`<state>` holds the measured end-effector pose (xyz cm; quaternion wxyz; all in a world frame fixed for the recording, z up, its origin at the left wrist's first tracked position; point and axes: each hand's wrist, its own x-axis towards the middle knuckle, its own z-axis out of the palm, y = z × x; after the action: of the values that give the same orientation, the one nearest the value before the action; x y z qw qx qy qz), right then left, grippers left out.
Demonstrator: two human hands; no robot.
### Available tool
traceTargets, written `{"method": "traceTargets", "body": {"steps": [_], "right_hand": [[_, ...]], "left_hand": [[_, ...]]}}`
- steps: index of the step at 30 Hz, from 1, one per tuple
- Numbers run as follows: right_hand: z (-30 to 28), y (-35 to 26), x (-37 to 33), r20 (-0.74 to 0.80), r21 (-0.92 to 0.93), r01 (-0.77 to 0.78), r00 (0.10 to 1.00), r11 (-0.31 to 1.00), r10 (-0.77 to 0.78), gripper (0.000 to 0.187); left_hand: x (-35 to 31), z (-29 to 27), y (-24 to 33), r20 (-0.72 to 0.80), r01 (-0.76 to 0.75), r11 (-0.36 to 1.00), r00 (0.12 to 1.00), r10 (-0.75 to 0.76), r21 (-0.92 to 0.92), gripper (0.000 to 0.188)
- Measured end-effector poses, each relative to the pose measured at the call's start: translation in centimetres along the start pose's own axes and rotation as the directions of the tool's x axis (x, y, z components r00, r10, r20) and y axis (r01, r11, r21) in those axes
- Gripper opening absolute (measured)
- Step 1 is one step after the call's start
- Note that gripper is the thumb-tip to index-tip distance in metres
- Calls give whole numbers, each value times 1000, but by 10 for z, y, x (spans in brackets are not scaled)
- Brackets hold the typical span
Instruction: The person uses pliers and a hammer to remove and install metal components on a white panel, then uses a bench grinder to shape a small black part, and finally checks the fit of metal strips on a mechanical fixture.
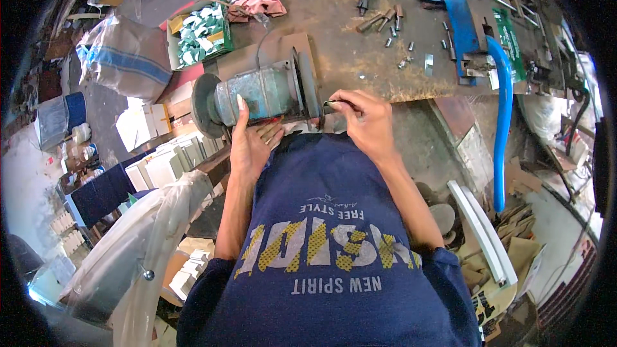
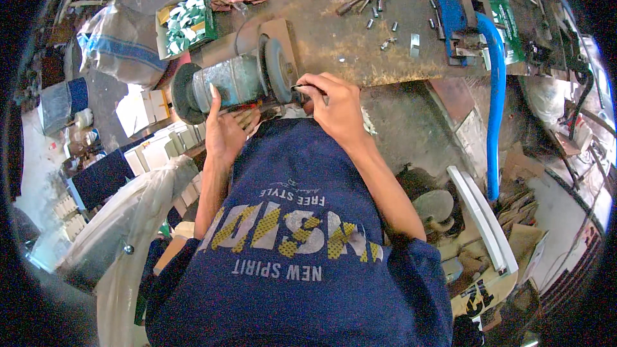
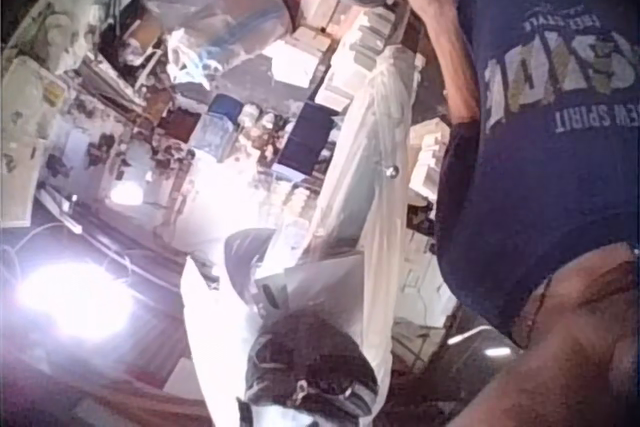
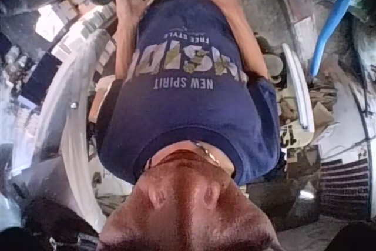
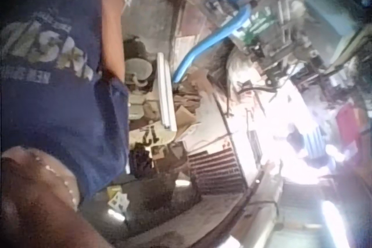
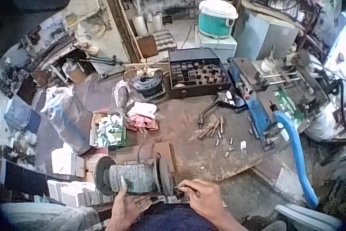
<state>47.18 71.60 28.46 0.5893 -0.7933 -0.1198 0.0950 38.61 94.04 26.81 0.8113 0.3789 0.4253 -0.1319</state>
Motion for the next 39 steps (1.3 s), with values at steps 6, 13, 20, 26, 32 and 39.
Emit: {"method": "traceTargets", "body": {"steps": [6,13,20,26,32,39], "right_hand": [[14,16,-6,-9,-29,68,998,997,-68,17],[21,22,-7,-24,-153,209,976,966,-215,23],[27,26,-7,-82,-139,178,978,974,-190,22],[28,27,-7,-90,-57,181,979,982,-185,21],[26,30,-4,-70,-13,186,980,982,-186,22],[-22,-26,-4,-47,631,-106,983,768,175,17]], "left_hand": [[4,-5,-1,12,21,999,1000,-20,-38,118],[6,-8,0,34,19,1000,999,-19,-10,114],[10,-10,-1,-12,50,997,999,-51,-56,101],[6,-11,2,17,56,997,998,-55,-51,101],[12,-19,1,-30,-22,997,999,24,77,103],[-43,25,27,239,-94,747,967,-89,658,65]]}}
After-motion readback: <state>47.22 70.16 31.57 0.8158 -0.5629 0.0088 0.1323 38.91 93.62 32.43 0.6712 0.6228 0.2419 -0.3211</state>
